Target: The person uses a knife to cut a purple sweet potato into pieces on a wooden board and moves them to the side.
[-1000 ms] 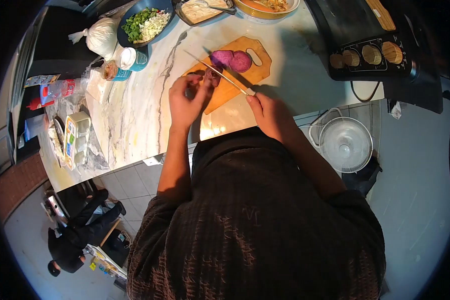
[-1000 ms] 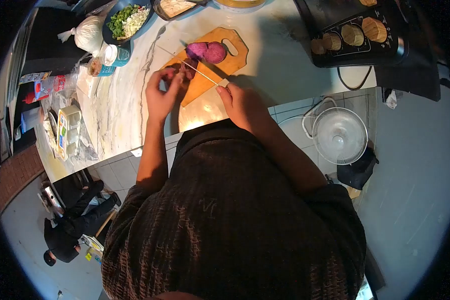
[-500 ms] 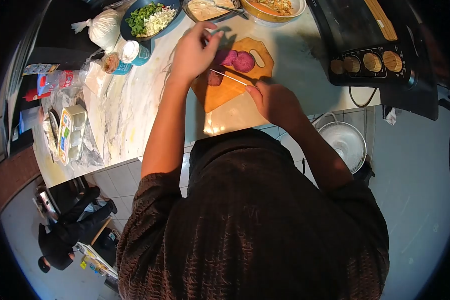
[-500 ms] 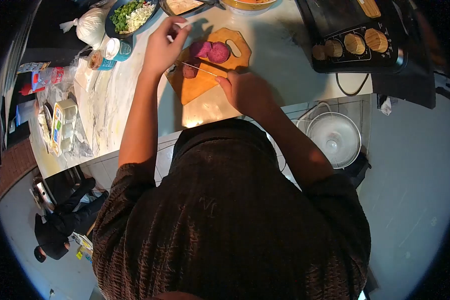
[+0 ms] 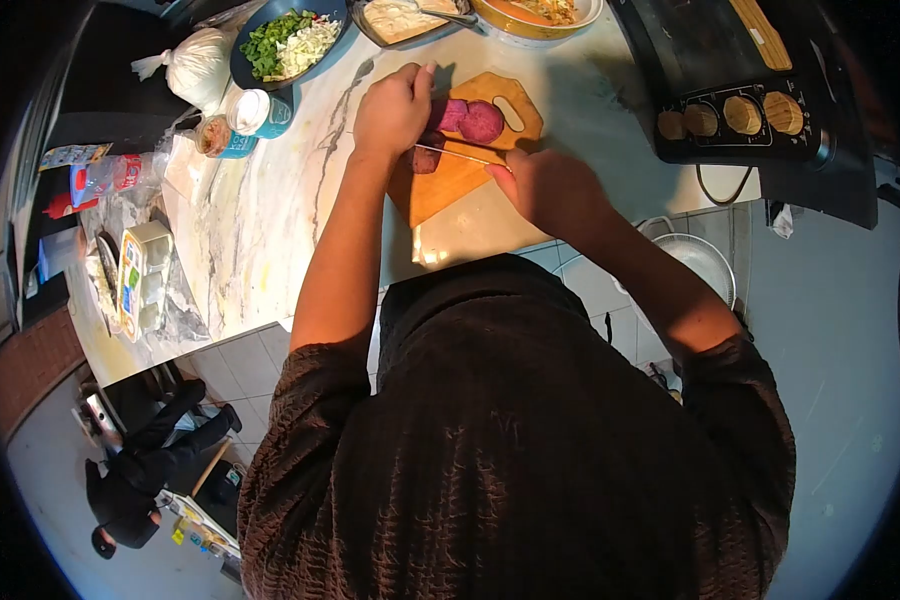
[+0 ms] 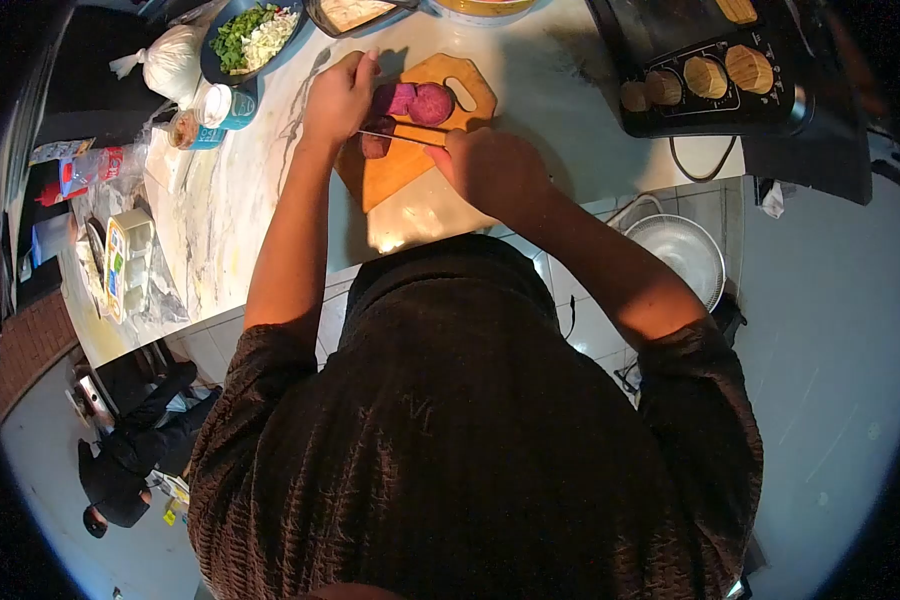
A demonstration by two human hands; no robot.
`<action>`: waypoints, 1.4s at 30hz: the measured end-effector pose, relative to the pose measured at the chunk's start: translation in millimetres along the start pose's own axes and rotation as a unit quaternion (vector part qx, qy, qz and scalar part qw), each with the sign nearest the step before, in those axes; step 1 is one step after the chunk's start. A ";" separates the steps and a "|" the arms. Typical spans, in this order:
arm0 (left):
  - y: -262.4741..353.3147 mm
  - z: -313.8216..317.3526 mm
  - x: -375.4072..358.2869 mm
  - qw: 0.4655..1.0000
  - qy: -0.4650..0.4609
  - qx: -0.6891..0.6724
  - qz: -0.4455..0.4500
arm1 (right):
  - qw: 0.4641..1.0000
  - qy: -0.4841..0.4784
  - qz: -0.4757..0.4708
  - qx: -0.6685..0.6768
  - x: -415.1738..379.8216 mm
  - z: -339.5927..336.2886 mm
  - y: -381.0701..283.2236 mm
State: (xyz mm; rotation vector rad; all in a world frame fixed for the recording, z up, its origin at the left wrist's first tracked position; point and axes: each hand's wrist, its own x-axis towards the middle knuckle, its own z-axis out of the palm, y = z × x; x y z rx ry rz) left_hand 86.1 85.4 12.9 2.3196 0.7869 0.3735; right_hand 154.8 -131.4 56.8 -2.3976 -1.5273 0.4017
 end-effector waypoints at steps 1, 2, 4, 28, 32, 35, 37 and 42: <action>-1.2 1.4 -1.2 1.000 -0.002 0.000 -0.001 | 1.000 -0.002 0.001 0.001 0.3 -1.4 0.3; -2.4 2.4 -2.0 1.000 0.001 -0.009 -0.006 | 1.000 -0.007 -0.003 -0.001 1.2 -2.8 0.5; -3.5 2.5 -1.1 1.000 0.006 -0.017 -0.010 | 1.000 -0.011 -0.008 -0.001 4.7 -2.2 2.7; 5.2 11.3 4.4 0.994 -0.034 0.077 -0.063 | 0.994 -0.096 0.022 0.045 16.9 21.9 26.8; -1.7 13.5 5.0 0.996 -0.024 0.067 -0.060 | 0.993 -0.114 0.020 0.035 20.1 9.2 20.0; -0.4 12.9 6.8 0.997 -0.022 0.048 -0.059 | 0.991 -0.131 0.024 0.024 22.9 7.2 20.4; 3.3 12.9 4.4 0.997 -0.019 0.039 -0.058 | 0.989 -0.142 0.022 0.022 22.3 15.6 25.2; -0.1 16.8 3.6 0.996 -0.008 0.072 -0.045 | 0.992 -0.098 0.020 0.080 21.6 22.8 26.1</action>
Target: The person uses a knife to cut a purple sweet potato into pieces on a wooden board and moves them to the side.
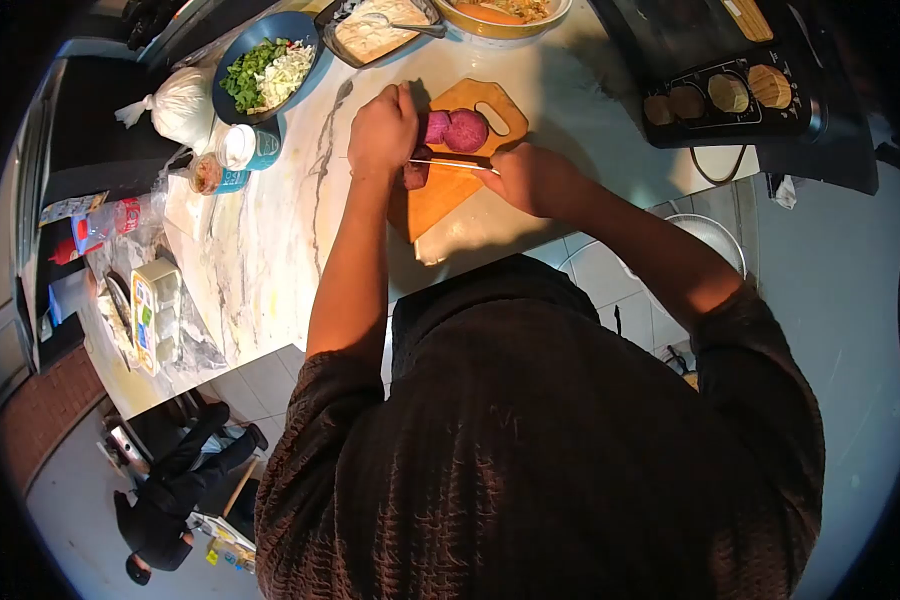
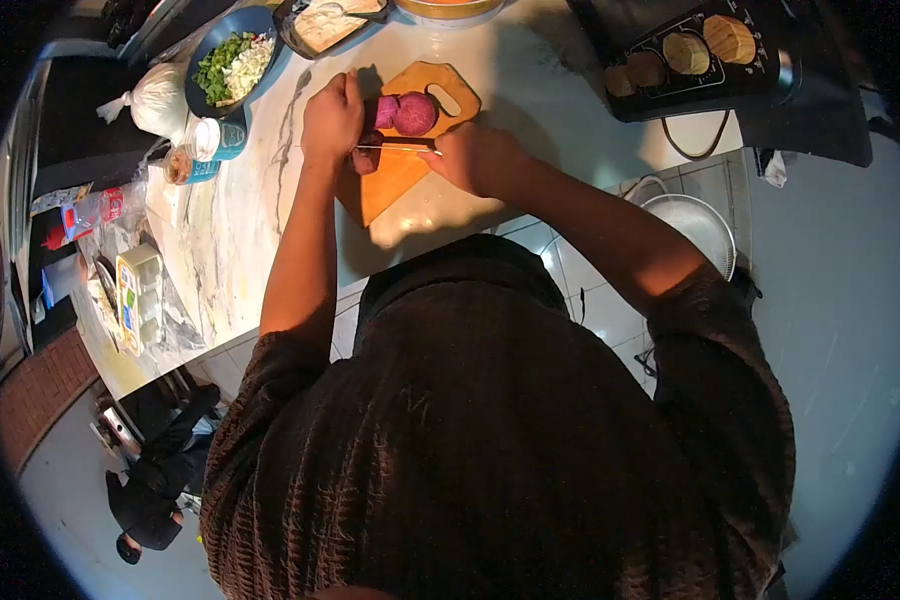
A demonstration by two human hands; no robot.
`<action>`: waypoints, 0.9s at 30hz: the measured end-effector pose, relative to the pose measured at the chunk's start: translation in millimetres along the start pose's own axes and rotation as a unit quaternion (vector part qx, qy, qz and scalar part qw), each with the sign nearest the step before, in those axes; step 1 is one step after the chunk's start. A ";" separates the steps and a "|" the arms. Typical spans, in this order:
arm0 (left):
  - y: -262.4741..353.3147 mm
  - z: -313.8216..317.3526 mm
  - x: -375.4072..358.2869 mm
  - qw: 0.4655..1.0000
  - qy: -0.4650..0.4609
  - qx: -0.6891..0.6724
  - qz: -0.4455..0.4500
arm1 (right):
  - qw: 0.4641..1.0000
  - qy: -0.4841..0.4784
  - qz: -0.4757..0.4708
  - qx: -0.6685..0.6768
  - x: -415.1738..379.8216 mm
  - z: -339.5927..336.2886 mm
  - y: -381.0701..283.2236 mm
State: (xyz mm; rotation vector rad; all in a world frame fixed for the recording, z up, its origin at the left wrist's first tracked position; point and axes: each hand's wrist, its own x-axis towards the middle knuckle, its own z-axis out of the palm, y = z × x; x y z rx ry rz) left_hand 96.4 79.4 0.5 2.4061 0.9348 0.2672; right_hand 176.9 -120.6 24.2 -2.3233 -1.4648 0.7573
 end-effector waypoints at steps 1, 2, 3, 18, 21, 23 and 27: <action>-1.4 0.4 0.5 1.000 0.000 0.000 0.003 | 1.000 0.002 0.002 0.000 0.1 -4.8 -1.6; -3.7 0.7 0.2 1.000 -0.003 -0.013 -0.007 | 1.000 0.002 -0.016 -0.006 0.0 -9.3 -3.5; -2.4 -0.7 0.7 1.000 -0.007 -0.026 -0.015 | 0.999 0.004 -0.032 -0.011 0.3 -11.2 -3.9; 0.1 -0.1 1.2 1.000 -0.017 -0.005 -0.013 | 0.998 -0.052 0.025 -0.035 6.5 9.5 5.5; -7.8 4.9 2.9 1.000 -0.009 -0.027 -0.003 | 0.998 -0.045 0.037 -0.029 5.7 5.6 3.0; -13.1 8.0 4.6 0.999 -0.007 -0.037 -0.002 | 0.997 -0.055 0.036 -0.050 7.3 -6.9 -4.0; -10.2 4.8 2.0 0.999 -0.012 -0.038 -0.002 | 0.993 -0.098 0.060 0.009 -2.2 -14.0 -6.0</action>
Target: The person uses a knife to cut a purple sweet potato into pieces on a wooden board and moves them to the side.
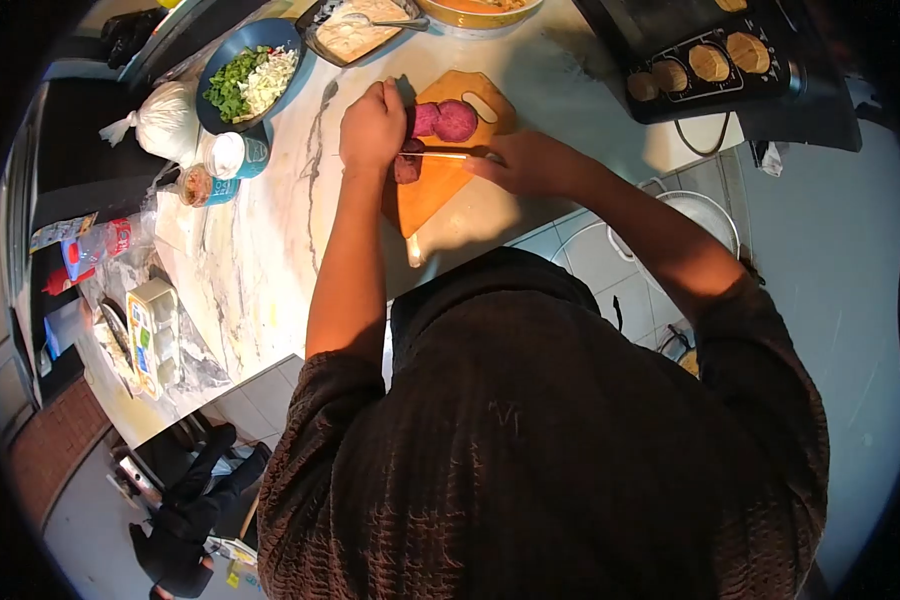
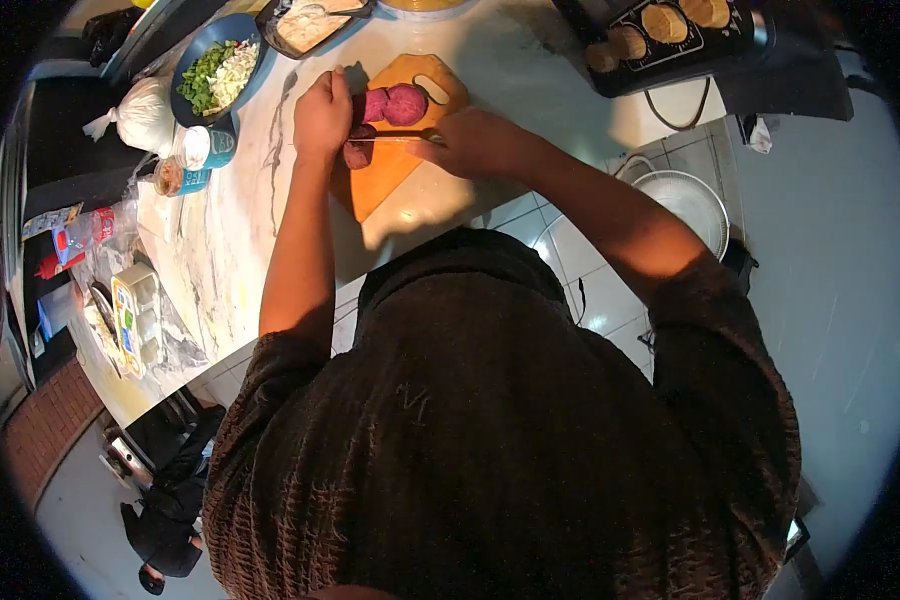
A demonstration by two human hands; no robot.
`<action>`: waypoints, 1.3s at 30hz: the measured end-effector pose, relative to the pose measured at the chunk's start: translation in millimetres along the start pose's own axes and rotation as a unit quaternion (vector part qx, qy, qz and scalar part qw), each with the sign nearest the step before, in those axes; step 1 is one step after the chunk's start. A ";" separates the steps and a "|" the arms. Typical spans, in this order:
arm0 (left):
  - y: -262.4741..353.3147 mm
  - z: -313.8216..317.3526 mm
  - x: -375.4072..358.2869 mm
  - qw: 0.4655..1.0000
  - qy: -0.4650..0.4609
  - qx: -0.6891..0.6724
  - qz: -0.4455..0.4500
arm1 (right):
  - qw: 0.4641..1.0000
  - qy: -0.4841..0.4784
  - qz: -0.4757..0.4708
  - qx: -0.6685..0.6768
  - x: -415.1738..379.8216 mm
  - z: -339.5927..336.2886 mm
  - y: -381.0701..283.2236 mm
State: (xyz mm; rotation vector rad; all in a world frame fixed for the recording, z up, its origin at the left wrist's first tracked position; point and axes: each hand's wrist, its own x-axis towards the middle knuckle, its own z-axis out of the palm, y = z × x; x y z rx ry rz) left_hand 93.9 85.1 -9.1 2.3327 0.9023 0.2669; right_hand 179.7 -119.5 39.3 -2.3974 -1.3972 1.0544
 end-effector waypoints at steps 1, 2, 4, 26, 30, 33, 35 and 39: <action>0.8 -0.5 -0.5 1.000 0.018 0.005 0.010 | 1.000 0.000 -0.003 -0.002 -3.8 -2.5 2.0; 0.6 -1.3 -1.1 1.000 0.019 0.006 0.007 | 1.000 0.003 0.020 0.000 -10.3 -3.5 3.8; 1.9 -3.8 -2.6 0.999 0.014 -0.013 0.031 | 0.999 0.004 0.041 0.003 -16.5 1.5 -0.3; 6.2 -8.8 4.7 0.999 -0.036 -0.033 -0.009 | 0.995 0.088 0.053 0.006 -16.8 34.2 -19.0; 6.5 -7.0 1.1 0.999 -0.039 0.001 0.002 | 0.994 0.084 0.055 0.036 -9.6 49.0 -10.3; -3.6 -3.9 -0.1 0.999 -0.042 -0.017 0.007 | 0.993 0.094 0.049 0.046 -11.9 46.9 -12.8; -6.4 -1.1 4.1 0.998 -0.038 -0.040 0.004 | 0.993 0.097 0.050 0.049 -14.4 40.8 -18.3; -4.5 -0.6 -2.3 0.998 -0.059 -0.034 0.003 | 0.989 0.115 0.064 0.062 -11.4 54.2 -16.4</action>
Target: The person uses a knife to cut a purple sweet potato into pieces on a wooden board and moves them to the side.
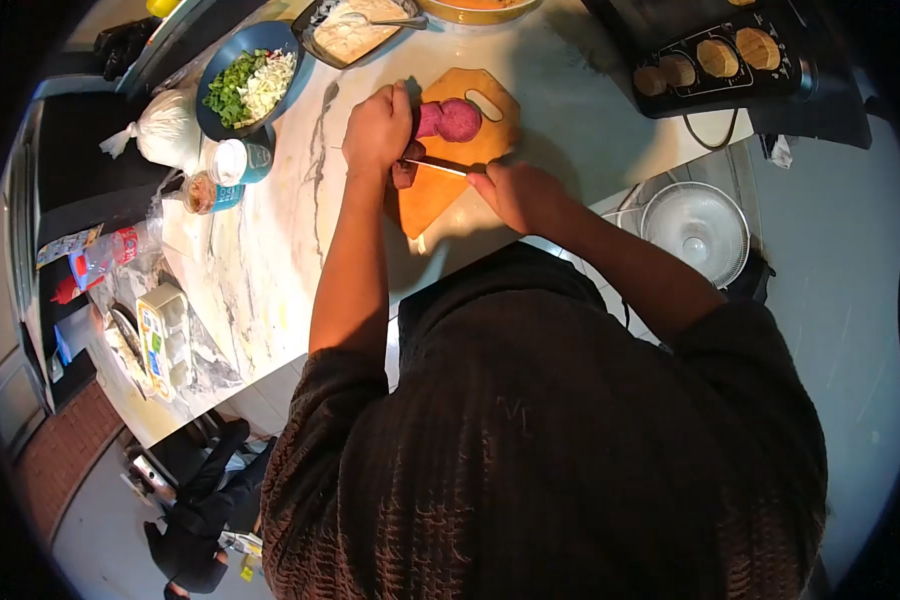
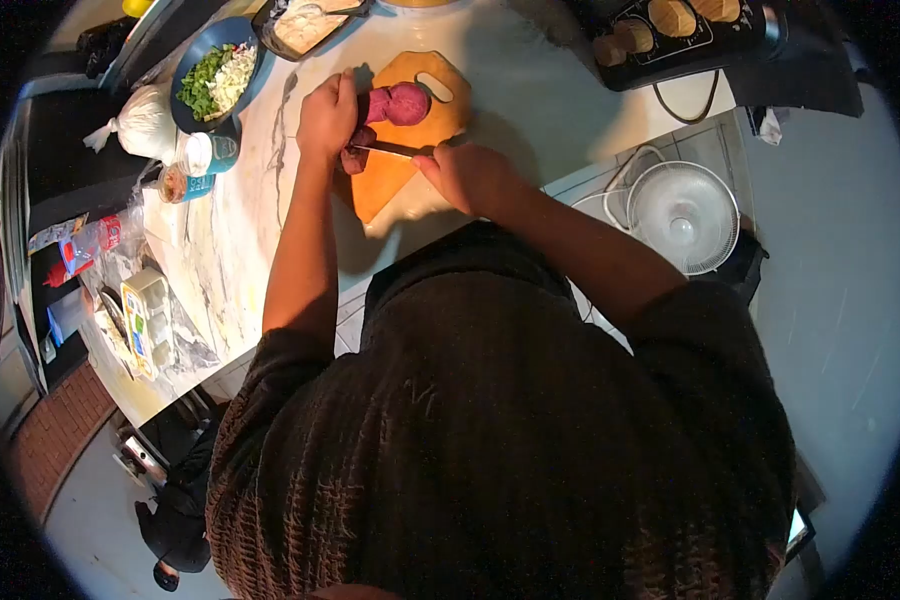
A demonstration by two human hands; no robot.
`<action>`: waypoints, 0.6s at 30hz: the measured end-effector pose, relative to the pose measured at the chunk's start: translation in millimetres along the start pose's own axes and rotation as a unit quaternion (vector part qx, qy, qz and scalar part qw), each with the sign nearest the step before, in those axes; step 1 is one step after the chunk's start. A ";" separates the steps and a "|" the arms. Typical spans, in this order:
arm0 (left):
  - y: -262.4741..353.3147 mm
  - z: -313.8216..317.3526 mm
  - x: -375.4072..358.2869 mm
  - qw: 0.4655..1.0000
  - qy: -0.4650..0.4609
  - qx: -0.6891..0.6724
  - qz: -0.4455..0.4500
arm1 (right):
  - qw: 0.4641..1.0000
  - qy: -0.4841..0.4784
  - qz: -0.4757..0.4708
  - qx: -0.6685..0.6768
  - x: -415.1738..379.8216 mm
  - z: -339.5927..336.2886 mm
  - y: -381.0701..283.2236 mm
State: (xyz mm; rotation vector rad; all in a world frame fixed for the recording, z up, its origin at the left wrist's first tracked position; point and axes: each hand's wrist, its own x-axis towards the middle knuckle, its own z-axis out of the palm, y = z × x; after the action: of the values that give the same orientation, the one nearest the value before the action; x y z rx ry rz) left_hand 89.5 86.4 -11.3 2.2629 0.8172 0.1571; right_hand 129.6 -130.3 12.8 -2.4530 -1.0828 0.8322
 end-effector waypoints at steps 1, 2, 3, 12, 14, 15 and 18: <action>2.8 -2.0 4.8 1.000 0.007 0.013 0.001 | 1.000 0.003 -0.005 -0.005 4.8 -2.5 1.3; 3.4 -3.8 3.9 1.000 0.006 0.014 0.001 | 1.000 0.001 -0.001 -0.012 3.2 -1.0 0.7; 2.7 -3.5 1.8 1.000 0.000 0.015 -0.007 | 1.000 -0.002 0.009 -0.017 -1.1 -0.3 -0.6; 10.0 -24.3 -11.4 0.974 0.107 -0.179 0.085 | 0.990 -0.034 -0.009 0.139 -2.7 -1.4 4.3; 3.1 -33.3 -26.5 0.960 0.115 -0.231 0.105 | 0.991 -0.032 -0.002 0.131 -5.1 5.8 10.4; -1.8 -37.5 -35.3 0.961 0.121 -0.228 0.103 | 0.992 -0.026 0.005 0.122 -4.3 7.1 12.5; -24.8 -40.2 -63.4 0.971 0.083 -0.221 0.024 | 0.993 -0.012 0.020 0.112 -13.0 -0.8 5.4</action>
State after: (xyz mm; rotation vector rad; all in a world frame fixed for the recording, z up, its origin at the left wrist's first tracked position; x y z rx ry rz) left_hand 13.2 85.6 9.5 1.8635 0.7282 0.5049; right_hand 126.1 -143.7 15.6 -2.2893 -0.8970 0.9432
